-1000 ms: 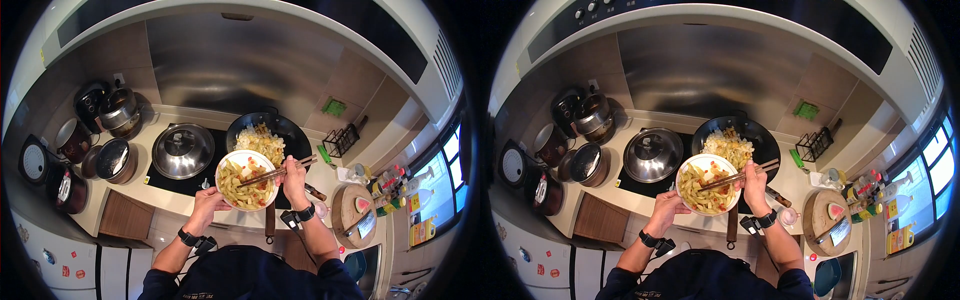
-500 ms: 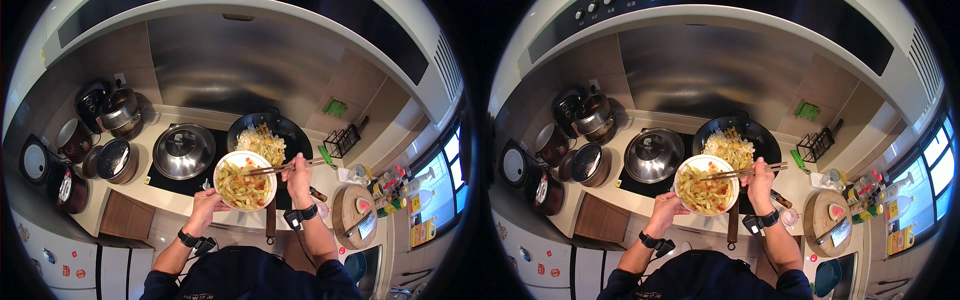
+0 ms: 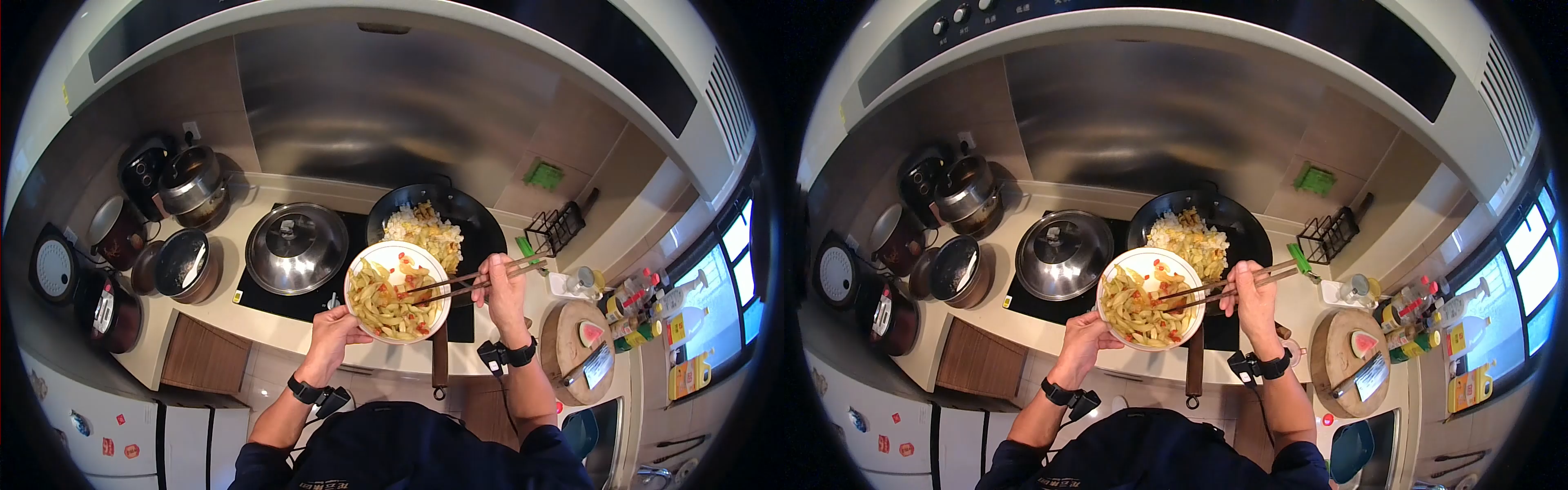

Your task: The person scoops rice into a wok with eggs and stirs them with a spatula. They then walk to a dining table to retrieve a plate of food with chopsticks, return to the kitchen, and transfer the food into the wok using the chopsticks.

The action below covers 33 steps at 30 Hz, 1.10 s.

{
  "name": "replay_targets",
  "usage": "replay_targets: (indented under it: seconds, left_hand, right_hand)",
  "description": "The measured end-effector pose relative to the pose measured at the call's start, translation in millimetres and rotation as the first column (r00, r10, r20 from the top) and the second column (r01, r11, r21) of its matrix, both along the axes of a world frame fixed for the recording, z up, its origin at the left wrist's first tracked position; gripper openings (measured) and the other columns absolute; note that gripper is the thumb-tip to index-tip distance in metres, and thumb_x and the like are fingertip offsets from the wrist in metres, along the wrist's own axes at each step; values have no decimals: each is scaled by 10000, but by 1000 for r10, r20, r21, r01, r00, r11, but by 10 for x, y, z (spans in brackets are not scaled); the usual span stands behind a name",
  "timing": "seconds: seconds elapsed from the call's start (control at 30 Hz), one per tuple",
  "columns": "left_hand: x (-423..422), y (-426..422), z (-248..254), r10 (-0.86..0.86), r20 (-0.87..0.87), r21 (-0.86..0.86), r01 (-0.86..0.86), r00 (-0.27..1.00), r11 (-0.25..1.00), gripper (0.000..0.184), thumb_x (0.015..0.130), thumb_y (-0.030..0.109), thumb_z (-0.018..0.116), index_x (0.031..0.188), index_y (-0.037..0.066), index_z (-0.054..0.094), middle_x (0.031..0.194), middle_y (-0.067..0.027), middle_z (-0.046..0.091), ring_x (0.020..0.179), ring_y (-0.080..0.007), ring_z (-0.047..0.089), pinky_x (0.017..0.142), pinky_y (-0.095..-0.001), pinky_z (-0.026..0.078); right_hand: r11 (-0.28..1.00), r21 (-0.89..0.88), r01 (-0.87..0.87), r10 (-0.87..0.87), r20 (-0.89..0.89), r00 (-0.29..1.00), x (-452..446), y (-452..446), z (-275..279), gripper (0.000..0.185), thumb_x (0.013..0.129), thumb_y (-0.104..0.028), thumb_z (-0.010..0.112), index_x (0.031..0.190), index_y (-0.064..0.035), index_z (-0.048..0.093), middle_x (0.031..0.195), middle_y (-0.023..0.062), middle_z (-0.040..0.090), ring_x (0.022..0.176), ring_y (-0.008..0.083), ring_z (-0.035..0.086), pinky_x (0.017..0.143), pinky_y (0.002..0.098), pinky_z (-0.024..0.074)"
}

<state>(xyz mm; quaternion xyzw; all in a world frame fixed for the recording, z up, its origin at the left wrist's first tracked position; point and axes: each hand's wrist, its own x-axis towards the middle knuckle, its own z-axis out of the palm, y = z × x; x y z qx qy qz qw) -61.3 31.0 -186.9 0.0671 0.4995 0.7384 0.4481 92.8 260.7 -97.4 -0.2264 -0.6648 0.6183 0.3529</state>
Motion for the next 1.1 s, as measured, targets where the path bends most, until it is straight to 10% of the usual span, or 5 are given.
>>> replay_targets:
  seconds: [0.27,0.6,1.1]
  left_hand:
    - [21,23,65,-33,-11,13,33,999,999,186,839,41,563,979,-54,640,837,-136,686,686,-197,692,621,-294,597]
    - [57,28,10,-29,-14,-1,29,999,1000,182,837,49,567,969,-54,640,827,-139,685,674,-198,690,614,-297,598]
    - [101,8,10,-39,-26,3,40,999,999,194,849,51,564,982,-68,640,857,-151,691,685,-207,695,619,-296,596]
  right_hand:
    - [974,-120,-193,198,30,980,-34,-226,-90,266,964,-232,523,850,9,533,676,60,551,491,127,587,436,220,502]
    - [991,-49,128,-132,-97,986,-80,-197,-293,283,970,-240,511,828,5,505,686,61,549,484,130,583,448,238,519]
    - [999,-27,30,-31,-43,999,-154,-196,-280,304,977,-252,497,798,-6,493,632,43,535,468,115,571,414,225,498]
